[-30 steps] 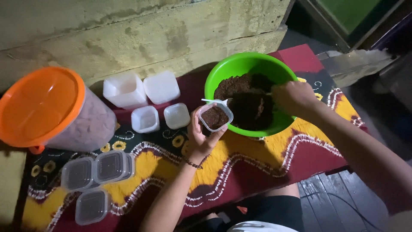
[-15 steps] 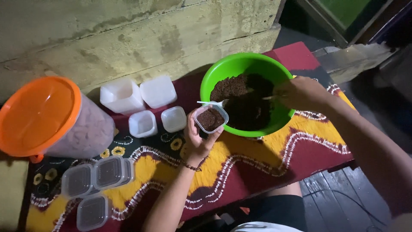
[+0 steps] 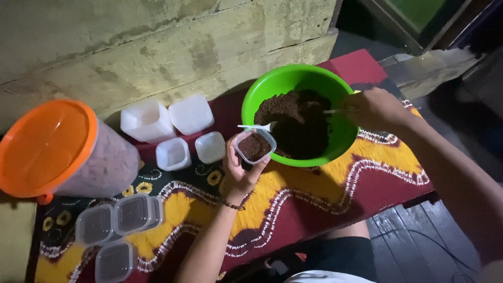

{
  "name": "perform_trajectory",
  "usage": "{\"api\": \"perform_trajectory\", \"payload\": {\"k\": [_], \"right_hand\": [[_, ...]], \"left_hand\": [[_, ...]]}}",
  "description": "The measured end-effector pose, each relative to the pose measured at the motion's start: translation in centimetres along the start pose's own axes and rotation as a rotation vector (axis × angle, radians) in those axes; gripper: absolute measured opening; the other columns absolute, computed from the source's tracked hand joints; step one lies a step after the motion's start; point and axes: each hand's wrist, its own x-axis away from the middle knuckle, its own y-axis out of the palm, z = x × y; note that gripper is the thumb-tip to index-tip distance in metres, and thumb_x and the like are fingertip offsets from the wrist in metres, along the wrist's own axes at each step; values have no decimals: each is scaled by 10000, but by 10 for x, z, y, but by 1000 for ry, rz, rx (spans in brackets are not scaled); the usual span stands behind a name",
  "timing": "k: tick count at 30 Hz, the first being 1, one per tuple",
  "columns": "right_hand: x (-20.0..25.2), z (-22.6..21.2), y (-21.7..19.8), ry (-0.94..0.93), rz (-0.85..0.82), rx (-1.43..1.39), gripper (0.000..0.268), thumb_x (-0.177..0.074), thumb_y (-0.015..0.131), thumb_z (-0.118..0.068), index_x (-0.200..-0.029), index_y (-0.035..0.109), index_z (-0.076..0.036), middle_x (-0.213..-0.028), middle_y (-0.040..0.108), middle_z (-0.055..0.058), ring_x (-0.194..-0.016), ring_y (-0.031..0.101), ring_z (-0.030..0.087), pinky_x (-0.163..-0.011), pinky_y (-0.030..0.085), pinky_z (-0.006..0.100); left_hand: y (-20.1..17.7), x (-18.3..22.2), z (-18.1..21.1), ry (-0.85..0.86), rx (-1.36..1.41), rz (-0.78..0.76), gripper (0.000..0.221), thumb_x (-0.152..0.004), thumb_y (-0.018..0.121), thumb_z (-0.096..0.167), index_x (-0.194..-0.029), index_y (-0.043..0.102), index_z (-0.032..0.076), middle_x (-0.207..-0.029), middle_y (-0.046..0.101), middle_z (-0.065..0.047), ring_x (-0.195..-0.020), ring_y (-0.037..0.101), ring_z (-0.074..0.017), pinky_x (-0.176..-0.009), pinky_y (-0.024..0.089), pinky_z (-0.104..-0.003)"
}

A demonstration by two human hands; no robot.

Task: Filling small plastic containers with dark brown granular material using a spoon.

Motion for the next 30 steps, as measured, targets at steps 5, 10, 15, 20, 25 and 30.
{"api": "perform_trajectory", "payload": {"k": [5, 10, 15, 20, 25, 30], "right_hand": [[0, -1, -1, 40, -30, -68, 281, -1032, 619, -263, -1158, 800, -88, -856, 781, 231, -727, 771, 423, -716, 639, 502], [0, -13, -3, 49, -15, -82, 292, -1027, 594, -241, -1146, 806, -78, -865, 788, 206, -747, 782, 401, -728, 641, 509], [1, -7, -1, 33, 20, -129, 293, -1004, 598, -223, -1127, 809, -62, -921, 778, 232, -766, 763, 410, -699, 611, 492], [4, -16, -11, 45, 32, -116, 315, -1022, 588, -243, -1140, 797, -39, -913, 777, 245, -767, 764, 427, -701, 620, 513], [6, -6, -8, -1, 81, -46, 303, -1037, 608, -265, -1151, 792, -52, -814, 762, 207, -616, 725, 353, -615, 597, 425], [10, 2, -2, -44, 145, 3, 239, -1042, 581, -218, -1031, 799, -120, -848, 769, 46, -626, 665, 207, -537, 479, 389]], "left_hand": [[-2, 0, -1, -5, 16, -23, 665, -775, 884, 269, -1280, 562, -20, -1239, 659, -202, -1201, 652, -342, -1059, 488, -439], [-4, 2, -5, -25, 39, -26, 690, -771, 893, 266, -1288, 541, -27, -1257, 644, -223, -1225, 634, -356, -1073, 475, -458], [-2, 2, -4, -9, 42, -13, 696, -748, 903, 253, -1281, 552, -24, -1238, 659, -218, -1197, 648, -346, -1045, 497, -449], [-3, 0, -6, -3, 9, -4, 690, -752, 896, 278, -1274, 558, -20, -1234, 664, -211, -1194, 656, -351, -1043, 504, -447], [-4, 0, -5, 7, -18, -18, 684, -748, 900, 264, -1275, 565, -17, -1224, 670, -209, -1176, 665, -352, -1026, 515, -436], [-11, -7, 20, -50, -34, -149, 618, -867, 743, 378, -1315, 519, 15, -1285, 607, -176, -1168, 651, -286, -965, 602, -361]]}}
